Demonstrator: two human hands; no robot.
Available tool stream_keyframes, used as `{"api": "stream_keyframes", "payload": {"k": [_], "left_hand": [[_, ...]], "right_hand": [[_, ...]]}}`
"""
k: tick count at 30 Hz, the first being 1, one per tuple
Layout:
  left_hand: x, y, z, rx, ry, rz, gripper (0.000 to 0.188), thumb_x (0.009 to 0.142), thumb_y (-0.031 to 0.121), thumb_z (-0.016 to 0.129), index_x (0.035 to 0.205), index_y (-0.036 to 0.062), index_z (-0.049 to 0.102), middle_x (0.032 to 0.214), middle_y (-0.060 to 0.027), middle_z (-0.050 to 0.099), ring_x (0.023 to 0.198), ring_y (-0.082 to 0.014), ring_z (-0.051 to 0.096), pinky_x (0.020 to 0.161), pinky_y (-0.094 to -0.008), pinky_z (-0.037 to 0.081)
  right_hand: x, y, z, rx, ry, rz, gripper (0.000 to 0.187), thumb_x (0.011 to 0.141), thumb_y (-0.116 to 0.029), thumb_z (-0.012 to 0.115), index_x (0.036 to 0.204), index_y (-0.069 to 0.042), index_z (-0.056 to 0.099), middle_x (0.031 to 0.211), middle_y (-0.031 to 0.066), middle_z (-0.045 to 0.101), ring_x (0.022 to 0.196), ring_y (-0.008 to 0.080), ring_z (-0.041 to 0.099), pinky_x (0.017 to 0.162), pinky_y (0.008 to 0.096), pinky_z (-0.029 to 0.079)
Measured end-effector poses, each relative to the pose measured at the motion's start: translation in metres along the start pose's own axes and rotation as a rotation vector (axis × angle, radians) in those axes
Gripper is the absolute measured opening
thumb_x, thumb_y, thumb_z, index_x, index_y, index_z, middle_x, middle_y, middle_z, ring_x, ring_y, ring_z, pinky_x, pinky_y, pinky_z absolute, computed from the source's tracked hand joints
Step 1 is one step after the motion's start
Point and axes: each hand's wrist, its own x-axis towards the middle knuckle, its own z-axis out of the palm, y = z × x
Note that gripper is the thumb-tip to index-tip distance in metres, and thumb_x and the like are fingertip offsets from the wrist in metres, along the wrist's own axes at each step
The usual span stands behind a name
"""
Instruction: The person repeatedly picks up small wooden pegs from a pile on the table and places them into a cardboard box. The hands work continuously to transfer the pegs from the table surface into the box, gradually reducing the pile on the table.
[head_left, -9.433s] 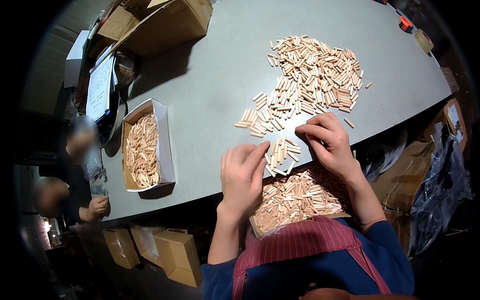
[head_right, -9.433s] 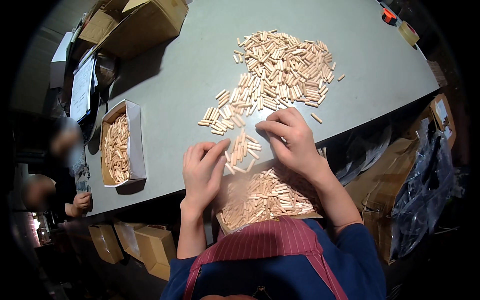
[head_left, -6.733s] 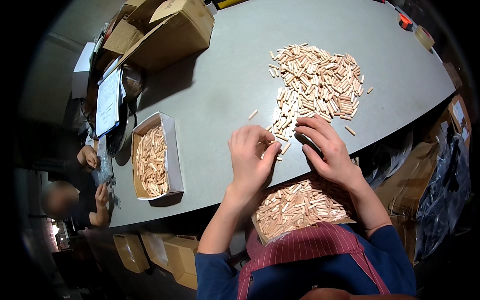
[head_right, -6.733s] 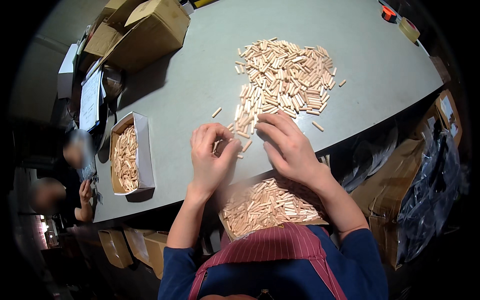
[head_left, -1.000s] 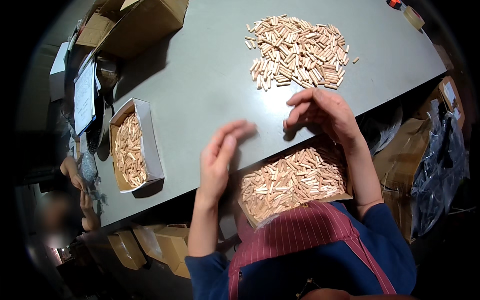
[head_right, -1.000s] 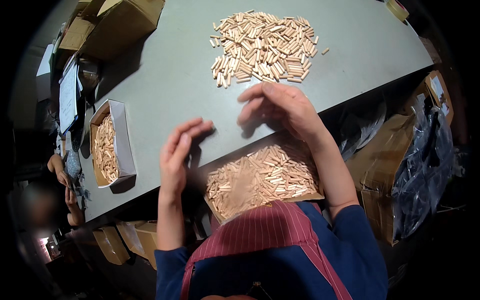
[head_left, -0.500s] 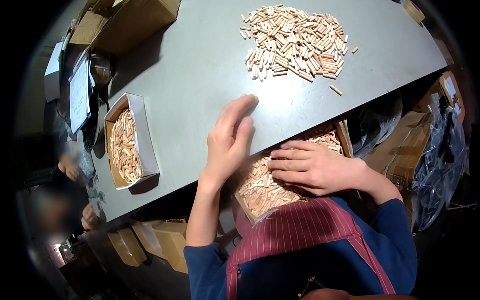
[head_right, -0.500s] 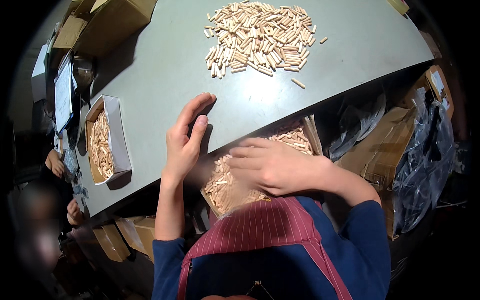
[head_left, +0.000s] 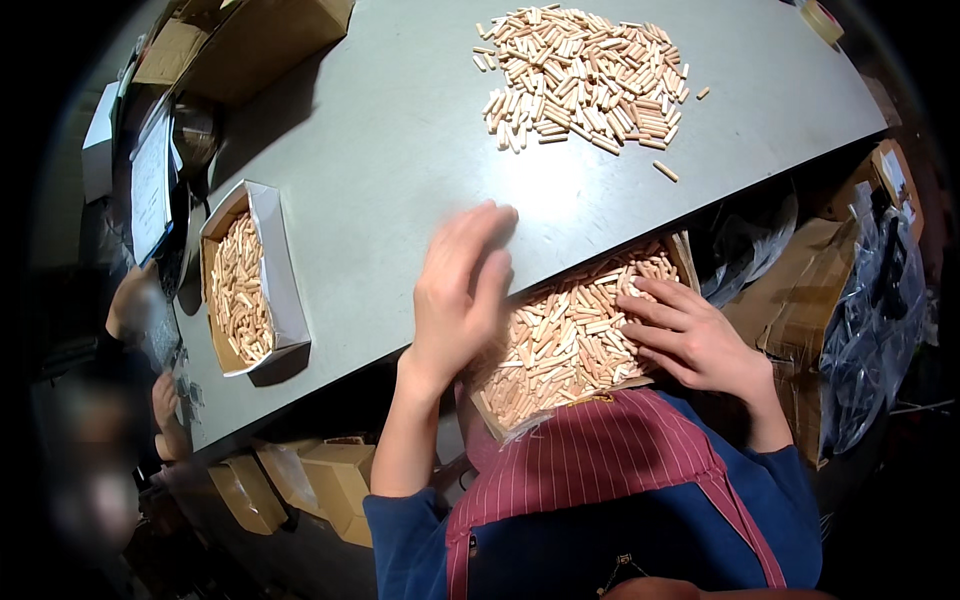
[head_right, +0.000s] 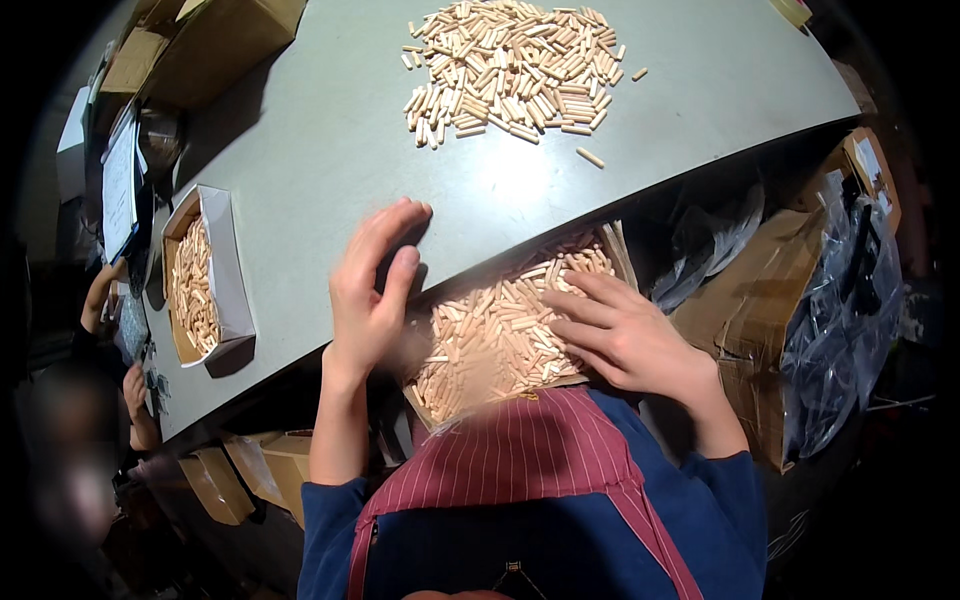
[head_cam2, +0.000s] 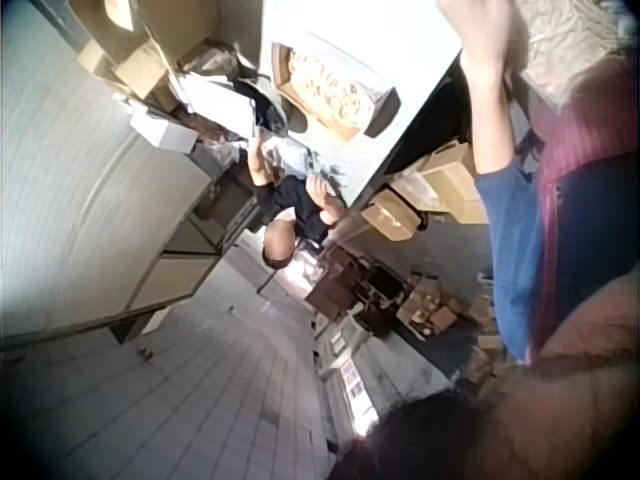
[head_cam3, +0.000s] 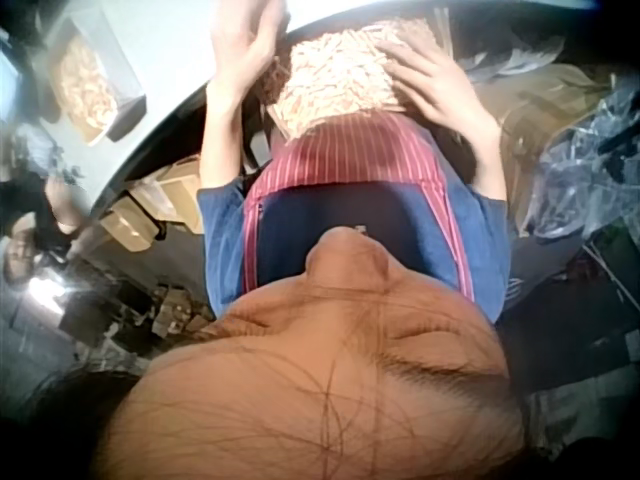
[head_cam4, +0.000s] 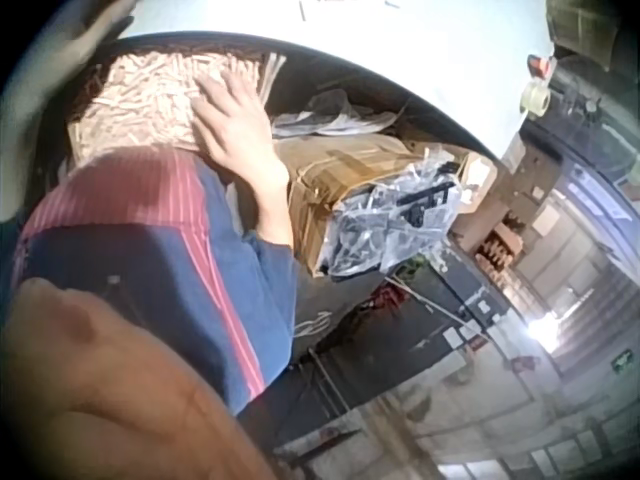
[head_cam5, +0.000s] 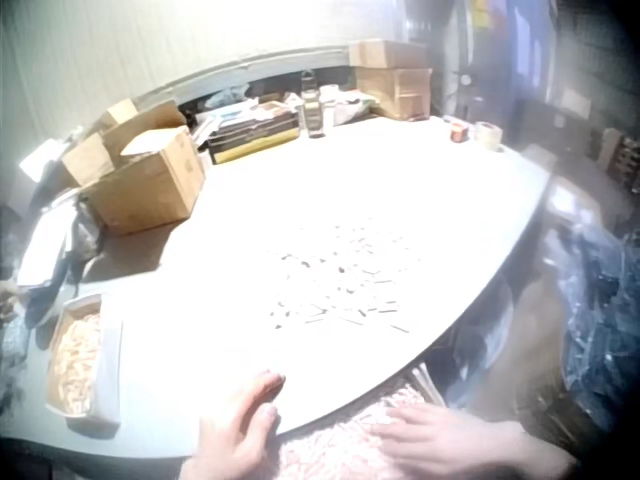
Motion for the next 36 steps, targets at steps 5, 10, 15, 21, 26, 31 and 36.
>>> {"api": "stream_keyframes", "payload": {"k": [5, 10, 15, 21, 26, 31, 36], "left_hand": [[-0.030, 0.021, 0.011, 0.147, -0.114, 0.274, 0.035, 0.091, 0.001, 0.075, 0.126, 0.0008, 0.077, 0.136, -0.0201, 0.075, 0.135, -0.0388, 0.068, 0.116, -0.0529, 0.051], [-0.070, 0.025, 0.040, 0.250, -0.441, 0.295, 0.056, 0.102, 0.023, 0.073, 0.153, 0.0044, 0.063, 0.162, -0.0190, 0.057, 0.156, -0.0370, 0.049, 0.129, -0.0542, 0.036], [-0.084, 0.026, 0.047, 0.244, -0.534, 0.241, 0.067, 0.101, 0.028, 0.071, 0.161, 0.0058, 0.054, 0.164, -0.0187, 0.053, 0.158, -0.0381, 0.044, 0.131, -0.0542, 0.032], [-0.086, 0.021, 0.064, 0.135, -0.660, 0.293, 0.039, 0.103, 0.027, 0.071, 0.136, 0.0049, 0.072, 0.134, -0.0167, 0.069, 0.141, -0.0367, 0.059, 0.130, -0.0512, 0.036], [-0.098, 0.014, 0.069, 0.040, -0.626, 0.218, 0.033, 0.100, 0.025, 0.076, 0.127, 0.0051, 0.075, 0.121, -0.0151, 0.070, 0.127, -0.0368, 0.066, 0.122, -0.0509, 0.045], [-0.099, 0.018, 0.052, 0.107, -0.319, 0.358, 0.039, 0.096, 0.022, 0.079, 0.131, 0.0040, 0.078, 0.132, -0.0164, 0.073, 0.129, -0.0368, 0.068, 0.114, -0.0488, 0.053], [-0.093, 0.019, 0.018, 0.171, -0.025, 0.251, 0.033, 0.096, 0.008, 0.075, 0.128, -0.0018, 0.078, 0.129, -0.0189, 0.077, 0.126, -0.0370, 0.073, 0.108, -0.0480, 0.056]], "right_hand": [[-0.020, -0.001, -0.019, 0.130, -0.070, 0.094, 0.027, 0.098, -0.016, 0.073, 0.122, -0.004, 0.079, 0.144, 0.0149, 0.070, 0.145, 0.0388, 0.058, 0.121, 0.0497, 0.048], [-0.014, 0.000, -0.033, 0.350, -0.085, 0.139, 0.029, 0.098, -0.014, 0.072, 0.125, -0.003, 0.077, 0.143, 0.0183, 0.070, 0.136, 0.0392, 0.065, 0.112, 0.0465, 0.055], [0.002, 0.001, -0.027, 0.201, 0.076, 0.043, 0.029, 0.097, -0.011, 0.073, 0.123, -0.001, 0.076, 0.136, 0.0170, 0.074, 0.121, 0.0371, 0.074, 0.100, 0.0427, 0.061], [0.047, -0.008, 0.005, 0.239, 0.150, -0.220, 0.029, 0.090, -0.005, 0.071, 0.118, -0.001, 0.075, 0.135, 0.0157, 0.074, 0.125, 0.0352, 0.072, 0.101, 0.0429, 0.062], [0.083, -0.004, 0.025, 0.245, 0.028, -0.342, 0.051, 0.085, -0.007, 0.069, 0.136, 0.003, 0.065, 0.151, 0.0241, 0.062, 0.142, 0.0433, 0.058, 0.121, 0.0530, 0.047], [0.082, 0.001, 0.027, 0.226, -0.029, -0.286, 0.049, 0.092, -0.007, 0.067, 0.140, 0.004, 0.063, 0.154, 0.0243, 0.060, 0.142, 0.0423, 0.057, 0.120, 0.0521, 0.046], [0.061, 0.004, 0.025, 0.096, 0.036, -0.185, 0.043, 0.100, -0.010, 0.066, 0.141, 0.004, 0.063, 0.145, 0.0229, 0.064, 0.136, 0.0411, 0.059, 0.120, 0.0517, 0.045]]}}
